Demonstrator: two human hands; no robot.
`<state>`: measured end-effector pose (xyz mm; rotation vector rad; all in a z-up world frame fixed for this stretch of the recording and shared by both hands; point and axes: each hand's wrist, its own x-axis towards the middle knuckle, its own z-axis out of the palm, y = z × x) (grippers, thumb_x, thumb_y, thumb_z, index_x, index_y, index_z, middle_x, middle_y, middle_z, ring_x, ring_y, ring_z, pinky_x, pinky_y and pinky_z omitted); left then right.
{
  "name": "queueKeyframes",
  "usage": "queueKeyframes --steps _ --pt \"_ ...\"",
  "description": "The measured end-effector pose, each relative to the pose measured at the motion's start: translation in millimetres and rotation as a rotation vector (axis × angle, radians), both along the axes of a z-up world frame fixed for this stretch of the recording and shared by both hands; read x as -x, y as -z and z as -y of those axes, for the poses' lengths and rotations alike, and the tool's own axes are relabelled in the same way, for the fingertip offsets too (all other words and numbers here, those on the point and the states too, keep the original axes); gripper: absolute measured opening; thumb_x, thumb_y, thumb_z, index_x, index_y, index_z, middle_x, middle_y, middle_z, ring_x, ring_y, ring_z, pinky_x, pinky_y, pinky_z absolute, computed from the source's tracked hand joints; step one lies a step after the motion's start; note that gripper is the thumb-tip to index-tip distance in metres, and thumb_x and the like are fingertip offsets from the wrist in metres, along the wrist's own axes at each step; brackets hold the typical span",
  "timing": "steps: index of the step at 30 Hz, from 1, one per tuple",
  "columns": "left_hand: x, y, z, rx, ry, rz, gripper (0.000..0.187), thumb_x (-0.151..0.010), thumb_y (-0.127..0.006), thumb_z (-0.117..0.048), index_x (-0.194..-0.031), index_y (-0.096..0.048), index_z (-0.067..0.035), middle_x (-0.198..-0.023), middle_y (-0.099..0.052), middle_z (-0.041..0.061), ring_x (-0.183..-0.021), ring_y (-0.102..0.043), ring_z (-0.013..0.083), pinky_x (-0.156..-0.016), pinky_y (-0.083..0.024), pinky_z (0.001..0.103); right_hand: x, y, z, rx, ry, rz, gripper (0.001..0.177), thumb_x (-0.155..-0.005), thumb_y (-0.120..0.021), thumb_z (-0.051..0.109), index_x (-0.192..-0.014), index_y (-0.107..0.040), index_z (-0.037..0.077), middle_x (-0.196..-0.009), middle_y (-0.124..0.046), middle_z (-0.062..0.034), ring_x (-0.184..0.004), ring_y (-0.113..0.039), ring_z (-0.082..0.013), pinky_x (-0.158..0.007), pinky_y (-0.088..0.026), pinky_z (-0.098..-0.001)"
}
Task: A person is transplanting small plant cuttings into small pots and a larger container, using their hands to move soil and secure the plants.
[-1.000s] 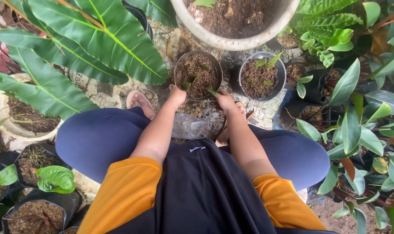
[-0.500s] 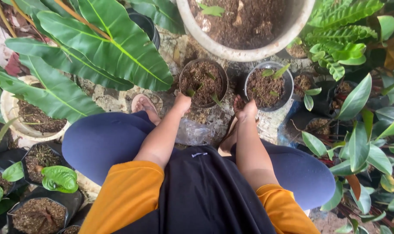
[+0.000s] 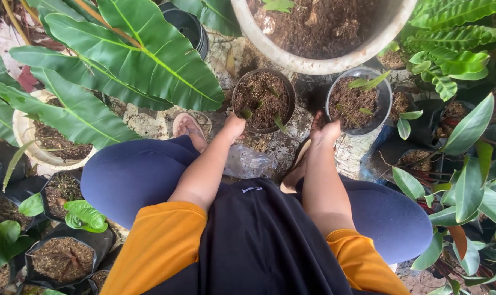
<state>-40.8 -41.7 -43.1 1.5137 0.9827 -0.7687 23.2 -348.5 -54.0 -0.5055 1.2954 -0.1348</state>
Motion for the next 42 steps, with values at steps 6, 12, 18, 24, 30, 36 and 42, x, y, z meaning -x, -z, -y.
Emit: queueKeyframes --steps 6,12,18,24,30,36,42 --pt "4.6 8.5 -7.1 0.075 -0.037 -0.007 0.079 -0.097 -0.055 -0.009 -0.161 -0.012 0.006 -0.161 -0.021 0.035 -0.108 -0.069 0.0455 -0.080 -0.063 0.062 -1.0 -20.3 -2.9 0.002 -0.004 0.030 0.035 -0.090 -0.049 0.022 -0.111 -0.051 -0.005 -0.099 -0.064 -0.0229 -0.086 -0.073 -0.0359 -0.080 -0.068 -0.0376" --pt "0.1 7.1 -20.8 0.091 -0.041 -0.013 0.077 -0.089 -0.055 -0.004 -0.158 -0.022 0.008 -0.160 -0.024 0.031 -0.102 -0.071 0.0460 -0.076 -0.060 0.068 16.9 -65.4 -26.8 0.016 -0.272 0.126 0.057 -0.093 -0.066 0.046 -0.126 -0.053 0.001 -0.113 -0.067 -0.0141 -0.100 -0.073 -0.0265 -0.091 -0.066 -0.0337" --pt "0.1 -15.5 -4.5 0.160 -0.018 -0.041 0.090 -0.091 -0.057 -0.005 -0.163 -0.004 0.004 -0.165 -0.014 0.031 -0.105 -0.072 0.0372 -0.079 -0.064 0.061 25.1 55.2 -22.7 0.350 -1.234 -0.043 0.039 -0.091 -0.075 0.039 -0.127 -0.068 0.023 -0.113 -0.071 -0.0101 -0.103 -0.073 -0.0329 -0.093 -0.058 -0.0506" --pt "-2.4 -15.6 1.4 0.131 -0.056 0.022 0.087 -0.096 -0.058 -0.003 -0.163 -0.003 0.004 -0.167 -0.006 0.031 -0.141 -0.042 0.0507 -0.088 -0.062 0.062 31.5 -56.5 -90.7 0.812 -1.524 0.009 0.035 -0.092 -0.064 0.015 -0.126 -0.066 0.003 -0.112 -0.073 -0.0266 -0.112 -0.070 -0.0401 -0.092 -0.058 -0.0472" --pt "-25.2 -60.0 -16.9 -0.026 0.188 0.097 0.070 -0.098 -0.055 -0.008 -0.159 -0.023 0.004 -0.161 -0.029 0.032 -0.134 -0.051 0.0524 -0.070 -0.068 0.054 53.4 -10.3 -106.4 0.839 -1.333 -0.166 0.032 -0.079 -0.072 0.016 -0.110 -0.066 0.008 -0.098 -0.075 -0.0192 -0.100 -0.074 -0.0365 -0.084 -0.062 -0.0466" --pt "-22.9 -116.3 -21.7 -0.188 0.430 0.193 0.056 -0.099 -0.052 -0.016 -0.152 -0.043 -0.004 -0.150 -0.053 0.026 -0.141 -0.050 0.0396 -0.116 -0.045 0.055 59.7 -17.8 -94.0 0.780 -1.482 -0.182 0.031 -0.078 -0.074 0.015 -0.106 -0.068 0.003 -0.091 -0.075 -0.0191 -0.086 -0.076 -0.0351 -0.068 -0.064 -0.0463" --pt "-26.6 -125.8 -23.1 -0.216 0.552 0.143 0.064 -0.099 -0.050 -0.016 -0.158 -0.031 -0.001 -0.151 -0.049 0.031 -0.144 -0.047 0.0407 -0.117 -0.043 0.056 38.4 -5.3 -64.0 0.827 -1.974 -0.337 0.029 -0.084 -0.071 0.039 -0.081 -0.080 0.012 -0.066 -0.074 -0.0072 -0.060 -0.076 -0.0240 -0.067 -0.063 -0.0417"
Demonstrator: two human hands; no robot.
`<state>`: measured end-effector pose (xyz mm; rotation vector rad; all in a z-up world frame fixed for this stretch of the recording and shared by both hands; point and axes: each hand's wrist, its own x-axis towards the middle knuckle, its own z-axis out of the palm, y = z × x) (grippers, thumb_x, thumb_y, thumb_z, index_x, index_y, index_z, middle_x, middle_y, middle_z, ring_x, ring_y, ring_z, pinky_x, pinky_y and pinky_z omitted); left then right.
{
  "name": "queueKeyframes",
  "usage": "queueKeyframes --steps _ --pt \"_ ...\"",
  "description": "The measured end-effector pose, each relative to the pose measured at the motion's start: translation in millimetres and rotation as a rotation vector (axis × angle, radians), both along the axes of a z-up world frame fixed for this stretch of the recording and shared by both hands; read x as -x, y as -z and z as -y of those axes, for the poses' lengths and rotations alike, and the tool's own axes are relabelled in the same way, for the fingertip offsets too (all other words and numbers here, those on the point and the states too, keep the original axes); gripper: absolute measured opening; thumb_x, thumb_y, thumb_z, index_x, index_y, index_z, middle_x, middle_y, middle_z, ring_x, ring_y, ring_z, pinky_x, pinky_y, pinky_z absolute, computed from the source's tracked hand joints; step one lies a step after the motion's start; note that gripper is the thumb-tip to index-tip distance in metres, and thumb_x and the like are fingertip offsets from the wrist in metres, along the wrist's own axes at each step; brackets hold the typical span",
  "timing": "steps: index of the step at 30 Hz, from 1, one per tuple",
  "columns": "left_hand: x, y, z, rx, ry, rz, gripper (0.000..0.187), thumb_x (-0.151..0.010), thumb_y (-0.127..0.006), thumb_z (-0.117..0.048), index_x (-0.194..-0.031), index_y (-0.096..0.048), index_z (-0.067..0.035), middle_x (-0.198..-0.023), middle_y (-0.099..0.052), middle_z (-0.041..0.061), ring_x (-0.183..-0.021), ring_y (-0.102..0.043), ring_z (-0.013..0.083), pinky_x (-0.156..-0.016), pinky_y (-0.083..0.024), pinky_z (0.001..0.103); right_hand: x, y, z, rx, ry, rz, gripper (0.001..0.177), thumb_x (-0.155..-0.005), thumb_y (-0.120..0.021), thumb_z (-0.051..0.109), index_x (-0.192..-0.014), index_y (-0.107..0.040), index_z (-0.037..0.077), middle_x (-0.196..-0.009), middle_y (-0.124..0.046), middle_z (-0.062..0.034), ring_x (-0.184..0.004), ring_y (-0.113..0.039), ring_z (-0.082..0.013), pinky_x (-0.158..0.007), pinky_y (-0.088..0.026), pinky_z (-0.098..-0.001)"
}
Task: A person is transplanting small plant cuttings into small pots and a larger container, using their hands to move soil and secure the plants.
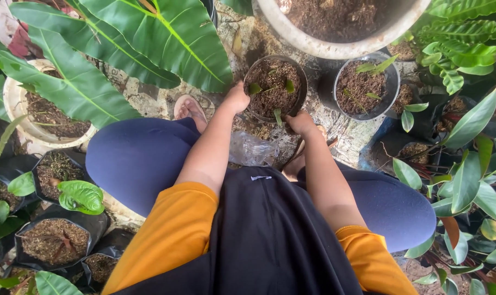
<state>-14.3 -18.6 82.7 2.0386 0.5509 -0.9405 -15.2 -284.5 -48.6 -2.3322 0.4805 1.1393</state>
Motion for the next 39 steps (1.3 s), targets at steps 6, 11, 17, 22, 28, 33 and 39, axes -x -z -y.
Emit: queueKeyframes --steps 6,11,17,22,28,33,39 --pt "-35.1 4.5 -4.5 -0.210 0.178 0.000 0.052 -0.100 -0.055 -0.029 -0.144 -0.054 -0.002 -0.137 -0.063 0.022 -0.125 -0.063 0.0382 -0.098 -0.055 0.057 -46.8 -103.8 7.4 0.175 -0.337 0.134 0.040 -0.092 -0.065 0.044 -0.113 -0.080 0.014 -0.108 -0.077 -0.0184 -0.112 -0.071 -0.0391 -0.095 -0.056 -0.0516" --pt "-66.9 -66.4 7.9 -0.180 0.014 0.386 0.033 -0.101 -0.049 -0.023 -0.125 -0.066 -0.007 -0.120 -0.068 0.022 -0.112 -0.069 0.0425 -0.091 -0.057 0.060 -74.9 -234.4 -28.3 -0.150 -0.220 0.422 0.028 -0.094 -0.062 0.029 -0.106 -0.078 0.009 -0.099 -0.076 -0.0202 -0.106 -0.071 -0.0402 -0.091 -0.054 -0.0544" --pt "-111.8 -63.7 16.4 -0.228 -0.013 0.964 0.036 -0.094 -0.066 -0.013 -0.130 -0.064 -0.008 -0.140 -0.059 0.017 -0.127 -0.058 0.0382 -0.112 -0.046 0.054 -145.7 -263.3 -60.9 -0.247 -0.161 0.506 0.009 -0.101 -0.061 0.017 -0.095 -0.063 0.012 -0.082 -0.064 -0.0049 -0.072 -0.053 -0.0204 -0.064 -0.039 -0.0361" --pt "-122.8 -41.5 22.7 -0.195 0.037 0.870 0.064 -0.091 -0.074 -0.012 -0.149 -0.049 -0.008 -0.156 -0.045 0.022 -0.144 -0.043 0.0437 -0.122 -0.035 0.053 -204.2 -212.3 -83.9 -0.044 -0.459 0.609 0.023 -0.092 -0.065 0.019 -0.110 -0.072 0.007 -0.109 -0.073 -0.0158 -0.088 -0.069 -0.0351 -0.069 -0.052 -0.0484" --pt "-125.7 -18.1 32.2 -0.296 -0.028 0.993 0.050 -0.085 -0.081 -0.013 -0.130 -0.065 0.003 -0.148 -0.052 0.022 -0.142 -0.047 0.0436 -0.112 -0.051 0.050 -259.4 -154.2 -109.2 0.017 -0.556 0.643 0.032 -0.093 -0.066 0.018 -0.122 -0.071 0.006 -0.113 -0.067 -0.0189 -0.099 -0.064 -0.0405 -0.068 -0.055 -0.0546" --pt "-125.4 -12.4 31.5 -0.269 -0.053 0.916 0.052 -0.088 -0.077 -0.017 -0.136 -0.063 -0.003 -0.150 -0.050 0.018 -0.138 -0.053 0.0383 -0.102 -0.057 0.049 -283.8 -147.9 -130.7 -0.007 -0.595 0.620 0.058 -0.090 -0.058 -0.004 -0.145 -0.061 0.016 -0.156 -0.050 -0.0083 -0.119 -0.064 -0.0345 -0.074 -0.063 -0.0483" --pt "-124.9 -10.1 32.4 -0.307 -0.036 0.909 0.054 -0.087 -0.077 -0.021 -0.137 -0.063 -0.006 -0.150 -0.051 0.017 -0.128 -0.062 0.0379 -0.093 -0.061 0.048 -289.8 -134.8 -120.0 0.073 -0.650 0.591 0.022 -0.088 -0.074 0.006 -0.109 -0.066 0.008 -0.112 -0.061 -0.0153 -0.101 -0.061 -0.0372 -0.079 -0.058 -0.0500"
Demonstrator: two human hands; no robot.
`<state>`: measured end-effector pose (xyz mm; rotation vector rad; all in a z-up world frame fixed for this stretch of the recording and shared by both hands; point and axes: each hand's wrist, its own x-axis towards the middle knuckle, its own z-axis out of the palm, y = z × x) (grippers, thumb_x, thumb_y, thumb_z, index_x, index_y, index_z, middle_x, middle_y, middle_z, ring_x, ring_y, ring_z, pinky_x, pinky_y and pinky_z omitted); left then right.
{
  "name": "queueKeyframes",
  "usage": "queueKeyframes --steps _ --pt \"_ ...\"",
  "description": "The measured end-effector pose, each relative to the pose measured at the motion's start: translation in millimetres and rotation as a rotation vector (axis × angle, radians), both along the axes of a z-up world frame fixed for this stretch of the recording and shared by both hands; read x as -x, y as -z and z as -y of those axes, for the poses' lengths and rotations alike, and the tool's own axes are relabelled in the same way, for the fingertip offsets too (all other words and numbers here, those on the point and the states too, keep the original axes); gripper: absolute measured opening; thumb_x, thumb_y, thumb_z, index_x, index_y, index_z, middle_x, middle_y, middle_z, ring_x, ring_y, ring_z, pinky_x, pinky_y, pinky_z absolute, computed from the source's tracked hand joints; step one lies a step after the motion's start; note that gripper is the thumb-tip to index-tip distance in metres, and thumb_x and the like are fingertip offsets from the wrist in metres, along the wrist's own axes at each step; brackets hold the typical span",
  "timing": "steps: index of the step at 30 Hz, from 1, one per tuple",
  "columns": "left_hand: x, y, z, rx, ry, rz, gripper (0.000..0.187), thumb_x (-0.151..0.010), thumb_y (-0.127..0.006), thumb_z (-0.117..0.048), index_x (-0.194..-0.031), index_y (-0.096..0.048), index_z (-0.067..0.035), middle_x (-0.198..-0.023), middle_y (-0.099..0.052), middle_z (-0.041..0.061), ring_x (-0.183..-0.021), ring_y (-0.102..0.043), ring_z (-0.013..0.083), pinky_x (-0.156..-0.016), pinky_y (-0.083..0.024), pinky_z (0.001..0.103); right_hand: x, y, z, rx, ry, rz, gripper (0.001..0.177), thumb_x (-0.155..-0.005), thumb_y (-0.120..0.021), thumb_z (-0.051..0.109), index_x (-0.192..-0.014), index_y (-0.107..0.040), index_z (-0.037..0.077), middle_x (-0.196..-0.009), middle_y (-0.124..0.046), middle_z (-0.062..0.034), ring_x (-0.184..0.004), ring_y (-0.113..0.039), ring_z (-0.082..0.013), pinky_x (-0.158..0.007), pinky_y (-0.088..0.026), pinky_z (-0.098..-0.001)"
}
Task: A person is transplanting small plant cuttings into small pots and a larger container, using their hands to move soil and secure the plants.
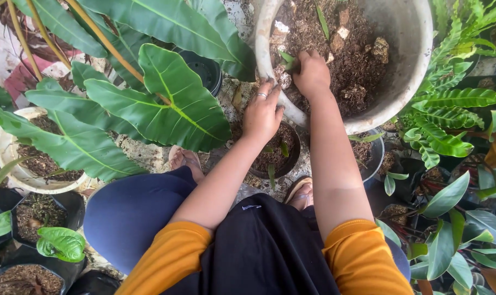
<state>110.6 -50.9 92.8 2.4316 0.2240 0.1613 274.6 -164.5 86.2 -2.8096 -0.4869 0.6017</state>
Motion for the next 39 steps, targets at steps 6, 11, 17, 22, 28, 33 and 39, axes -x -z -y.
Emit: queueKeyframes --steps 6,11,17,22,28,33,39 --pt "6.5 -23.3 -1.2 0.099 0.013 -0.018 0.048 -0.088 -0.078 -0.010 -0.134 -0.065 -0.001 -0.139 -0.056 0.019 -0.129 -0.060 0.0421 -0.095 -0.061 0.046 -3.3 45.7 21.8 0.091 -0.164 0.156 0.030 -0.091 -0.074 0.022 -0.117 -0.066 0.009 -0.120 -0.064 -0.0164 -0.109 -0.067 -0.0439 -0.087 -0.060 -0.0568" --pt "7.1 -32.6 -7.9 0.101 0.011 -0.019 0.048 -0.087 -0.080 -0.012 -0.132 -0.067 -0.004 -0.141 -0.055 0.016 -0.128 -0.061 0.0415 -0.094 -0.062 0.046 5.6 35.7 41.7 -0.074 0.002 0.231 0.018 -0.094 -0.070 0.025 -0.108 -0.075 0.017 -0.104 -0.071 -0.0127 -0.099 -0.070 -0.0396 -0.083 -0.060 -0.0530" --pt "3.0 -10.1 -4.4 0.104 0.027 -0.005 0.051 -0.085 -0.081 -0.015 -0.133 -0.067 -0.007 -0.143 -0.053 0.012 -0.125 -0.064 0.0395 -0.094 -0.061 0.048 24.5 -28.1 65.2 -0.776 0.590 0.081 0.018 -0.100 -0.065 0.018 -0.109 -0.077 0.008 -0.087 -0.075 -0.0083 -0.082 -0.072 -0.0179 -0.071 -0.061 -0.0323" --pt "4.1 -13.7 -8.8 0.139 0.014 -0.013 0.050 -0.084 -0.080 -0.016 -0.132 -0.068 -0.011 -0.145 -0.053 0.008 -0.123 -0.065 0.0371 -0.094 -0.062 0.047 66.4 -104.7 75.4 -1.130 0.815 -0.068 0.011 -0.101 -0.063 0.014 -0.104 -0.070 0.006 -0.081 -0.069 -0.0037 -0.075 -0.073 -0.0112 -0.068 -0.066 -0.0224" --pt "2.0 -27.1 -2.3 0.495 0.086 0.049 0.036 -0.093 -0.074 -0.020 -0.128 -0.071 -0.015 -0.122 -0.069 0.008 -0.103 -0.075 0.0279 -0.081 -0.063 0.032 100.4 -142.8 88.5 -1.037 0.510 0.024 0.008 -0.103 -0.065 0.006 -0.107 -0.071 0.005 -0.092 -0.072 -0.0078 -0.076 -0.072 -0.0083 -0.065 -0.062 -0.0173" --pt "9.4 -70.4 8.8 0.767 0.268 -0.009 0.037 -0.097 -0.072 -0.018 -0.129 -0.067 0.000 -0.115 -0.072 0.020 -0.078 -0.072 0.0161 -0.069 -0.058 0.028 120.3 -162.8 74.9 -1.015 0.264 -0.055 0.008 -0.101 -0.067 -0.006 -0.106 -0.065 0.001 -0.094 -0.072 -0.0164 -0.083 -0.073 -0.0166 -0.071 -0.061 -0.0249" --pt "24.8 -112.7 -6.7 0.850 0.185 -0.061 0.017 -0.104 -0.059 -0.012 -0.111 -0.070 -0.001 -0.084 -0.070 0.011 -0.063 -0.061 0.0130 -0.063 -0.050 0.024 110.0 -185.7 67.1 -1.054 0.382 -0.043 0.013 -0.108 -0.063 0.010 -0.115 -0.070 0.002 -0.101 -0.075 -0.0151 -0.083 -0.074 -0.0130 -0.073 -0.065 -0.0240"
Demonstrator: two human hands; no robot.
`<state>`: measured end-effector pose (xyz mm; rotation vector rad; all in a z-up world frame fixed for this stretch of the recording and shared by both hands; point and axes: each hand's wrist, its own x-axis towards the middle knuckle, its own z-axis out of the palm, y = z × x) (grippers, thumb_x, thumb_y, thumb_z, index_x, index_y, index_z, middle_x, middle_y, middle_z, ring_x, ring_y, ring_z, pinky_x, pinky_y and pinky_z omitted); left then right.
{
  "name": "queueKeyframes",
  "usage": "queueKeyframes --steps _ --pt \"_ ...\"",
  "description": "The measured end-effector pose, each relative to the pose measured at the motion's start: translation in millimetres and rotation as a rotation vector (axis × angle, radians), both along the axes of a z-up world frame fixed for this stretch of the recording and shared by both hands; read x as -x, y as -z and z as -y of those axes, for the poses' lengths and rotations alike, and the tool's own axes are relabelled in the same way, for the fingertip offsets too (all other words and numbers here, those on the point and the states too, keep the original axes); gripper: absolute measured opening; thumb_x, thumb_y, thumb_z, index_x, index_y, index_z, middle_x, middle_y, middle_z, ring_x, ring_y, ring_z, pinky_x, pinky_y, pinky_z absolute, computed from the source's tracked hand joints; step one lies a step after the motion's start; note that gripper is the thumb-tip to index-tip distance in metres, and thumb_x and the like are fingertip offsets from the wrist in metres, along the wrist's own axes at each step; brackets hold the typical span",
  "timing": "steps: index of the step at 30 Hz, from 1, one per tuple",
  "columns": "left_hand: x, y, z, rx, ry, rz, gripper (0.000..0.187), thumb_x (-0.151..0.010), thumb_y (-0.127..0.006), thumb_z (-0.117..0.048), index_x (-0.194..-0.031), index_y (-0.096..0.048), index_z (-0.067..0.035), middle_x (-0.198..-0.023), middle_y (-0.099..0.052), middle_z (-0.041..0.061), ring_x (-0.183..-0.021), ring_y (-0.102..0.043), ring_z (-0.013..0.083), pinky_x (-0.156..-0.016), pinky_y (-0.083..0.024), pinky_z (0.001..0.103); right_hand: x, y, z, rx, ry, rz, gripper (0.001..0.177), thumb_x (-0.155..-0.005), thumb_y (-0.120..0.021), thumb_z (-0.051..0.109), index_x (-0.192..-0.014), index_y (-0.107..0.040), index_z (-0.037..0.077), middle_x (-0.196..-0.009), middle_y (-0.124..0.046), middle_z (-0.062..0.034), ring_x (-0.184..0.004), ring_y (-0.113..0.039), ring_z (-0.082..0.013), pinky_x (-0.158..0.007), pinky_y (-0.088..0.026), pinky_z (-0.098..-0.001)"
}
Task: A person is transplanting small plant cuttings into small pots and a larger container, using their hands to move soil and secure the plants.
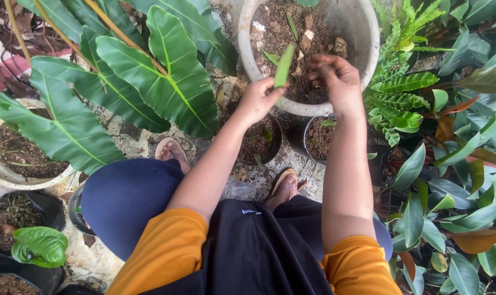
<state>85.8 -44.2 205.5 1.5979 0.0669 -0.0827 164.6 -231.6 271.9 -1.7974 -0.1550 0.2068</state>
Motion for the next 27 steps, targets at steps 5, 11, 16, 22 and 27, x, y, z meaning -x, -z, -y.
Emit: queueKeyframes --steps 5,11,16,22,27 --pt "-22.3 53.1 -0.4 0.042 -0.170 -0.003 0.018 -0.105 -0.056 -0.010 -0.112 -0.069 -0.001 -0.082 -0.069 0.010 -0.068 -0.065 0.0138 -0.068 -0.054 0.026 -44.9 82.8 56.3 0.361 0.057 0.008 0.016 -0.109 -0.063 0.014 -0.117 -0.073 0.004 -0.098 -0.073 -0.0146 -0.082 -0.074 -0.0164 -0.070 -0.063 -0.0296" --pt "-44.7 106.8 10.8 0.042 -0.320 0.008 0.018 -0.102 -0.059 -0.008 -0.107 -0.073 0.002 -0.089 -0.076 0.018 -0.085 -0.075 0.0263 -0.079 -0.060 0.038 -54.8 136.3 34.5 1.033 -0.289 -0.066 0.029 -0.096 -0.066 0.025 -0.119 -0.078 0.012 -0.106 -0.076 -0.0166 -0.107 -0.071 -0.0392 -0.092 -0.056 -0.0524" --pt "-53.3 120.3 16.7 0.013 -0.340 -0.066 0.018 -0.103 -0.059 -0.009 -0.108 -0.073 0.001 -0.094 -0.077 0.019 -0.091 -0.076 0.0278 -0.082 -0.062 0.039 -73.0 202.7 19.0 1.188 -0.559 -0.210 0.040 -0.092 -0.064 0.032 -0.125 -0.075 0.014 -0.119 -0.074 -0.0212 -0.117 -0.068 -0.0427 -0.101 -0.054 -0.0549" --pt "-54.3 107.8 13.1 0.056 -0.364 -0.161 0.016 -0.104 -0.058 -0.006 -0.109 -0.070 0.003 -0.092 -0.076 0.020 -0.085 -0.077 0.0230 -0.076 -0.065 0.034 -93.2 193.9 -7.6 1.210 -0.566 -0.245 0.050 -0.095 -0.065 0.028 -0.142 -0.055 0.014 -0.139 -0.060 -0.0285 -0.127 -0.061 -0.0457 -0.109 -0.050 -0.0544" --pt "-59.6 112.5 14.2 0.190 -0.393 -0.099 0.015 -0.100 -0.060 -0.003 -0.104 -0.070 0.008 -0.090 -0.076 0.024 -0.085 -0.076 0.0231 -0.073 -0.066 0.031 -106.7 199.1 -20.8 1.058 -0.522 -0.235 0.083 -0.090 -0.074 0.030 -0.162 -0.034 0.023 -0.161 -0.035 -0.0232 -0.139 -0.047 -0.0520 -0.118 -0.043 -0.0583"
